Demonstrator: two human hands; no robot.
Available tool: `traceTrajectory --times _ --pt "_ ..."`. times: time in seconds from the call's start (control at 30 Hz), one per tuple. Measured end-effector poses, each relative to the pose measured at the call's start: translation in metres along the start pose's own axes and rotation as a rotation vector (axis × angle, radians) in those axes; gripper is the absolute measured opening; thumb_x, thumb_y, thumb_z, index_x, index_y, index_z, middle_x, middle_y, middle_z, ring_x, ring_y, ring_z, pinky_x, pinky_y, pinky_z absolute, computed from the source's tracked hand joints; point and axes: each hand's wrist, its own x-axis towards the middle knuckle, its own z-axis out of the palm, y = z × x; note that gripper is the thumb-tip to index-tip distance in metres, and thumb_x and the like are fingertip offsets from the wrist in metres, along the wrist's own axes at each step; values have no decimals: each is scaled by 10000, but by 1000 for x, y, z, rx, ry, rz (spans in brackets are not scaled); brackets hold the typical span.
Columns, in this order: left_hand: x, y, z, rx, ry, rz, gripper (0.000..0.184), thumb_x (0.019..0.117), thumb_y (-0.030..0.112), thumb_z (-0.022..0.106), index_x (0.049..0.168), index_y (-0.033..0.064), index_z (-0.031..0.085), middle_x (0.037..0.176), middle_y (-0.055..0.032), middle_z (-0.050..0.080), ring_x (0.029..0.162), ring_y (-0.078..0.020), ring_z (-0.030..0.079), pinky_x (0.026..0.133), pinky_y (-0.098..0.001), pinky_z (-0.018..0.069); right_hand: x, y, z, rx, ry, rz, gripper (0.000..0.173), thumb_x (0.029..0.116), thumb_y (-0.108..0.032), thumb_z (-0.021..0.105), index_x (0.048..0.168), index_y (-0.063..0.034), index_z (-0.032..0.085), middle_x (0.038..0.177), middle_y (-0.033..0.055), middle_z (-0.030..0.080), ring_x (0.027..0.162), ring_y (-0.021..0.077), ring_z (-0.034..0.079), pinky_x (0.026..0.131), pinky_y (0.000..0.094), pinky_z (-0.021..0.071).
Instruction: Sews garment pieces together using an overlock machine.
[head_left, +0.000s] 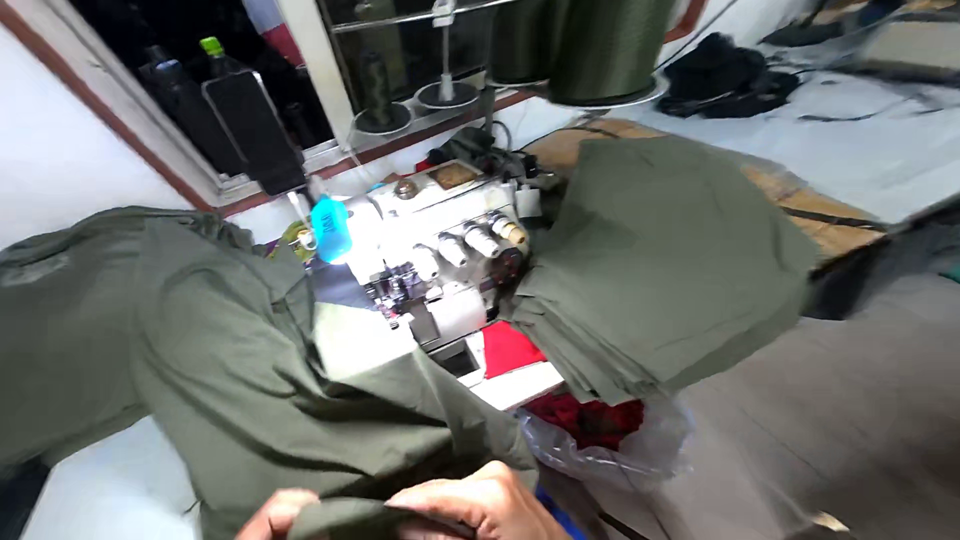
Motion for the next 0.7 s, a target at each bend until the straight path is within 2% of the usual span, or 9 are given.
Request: traceTrajectory --times 0.07,0.13,0.27,0.4,0.47,0.53,0.57,0.63,0.7 --pt "25 48 -4 222 122 91 256 918 -17 652 1107 152 685 1049 122 725 967 -5 684 853 -232 591 11 -9 13 126 109 -2 183 968 -40 657 1104 25 761 947 108 781 861 101 748 804 286 608" --pt "63 86 2 543 194 278 127 953 90 670 1074 83 705 986 95 714 885 33 667 783 -177 579 19 -17 26 260 213 58 177 983 -22 629 1104 42 742 969 86 775 882 57 731 830 250 606" --pt "149 65 29 782 67 498 93 931 224 693 908 188 776 908 108 716 841 18 673 750 -195 583 18 -5 38 77 401 290 165 984 -148 670 1020 -18 764 850 41 760 768 65 719 723 283 606" --pt "180 -3 50 669 -68 198 48 910 169 752 951 165 776 959 52 726 915 -47 680 848 -300 576 9 35 14 -264 623 319 392 997 -221 639 1311 14 656 1311 129 681 1238 206 636 1063 392 519" --pt "180 -12 54 604 -33 167 49 898 194 756 940 182 777 944 71 729 910 -33 687 842 -292 589 20 47 -3 -257 618 459 367 1036 -324 552 1251 -69 706 1191 60 721 1105 141 677 958 356 562" --pt "179 -15 54 579 -26 168 59 898 232 757 931 187 777 930 84 731 892 -30 691 825 -284 596 46 50 -17 -102 430 705 487 1065 -479 429 1048 -125 763 935 17 728 906 122 685 818 402 547" --pt "177 -14 53 568 -30 166 70 903 246 756 926 182 772 922 85 729 882 -30 689 819 -277 593 61 54 -18 11 350 778 538 1072 -523 387 882 -130 700 770 -6 616 743 111 596 698 375 486" --pt "164 -13 52 547 -16 166 113 920 262 726 915 154 759 887 71 717 857 -26 679 806 -256 577 81 56 -14 256 297 758 451 1083 -417 452 756 -156 621 645 -66 512 579 53 497 564 263 431" --pt "145 -8 52 489 22 199 136 943 230 687 920 114 754 870 47 726 846 -28 688 799 -227 580 88 53 -10 386 335 627 273 1009 -271 640 801 -122 735 712 -36 669 667 56 627 644 259 529"
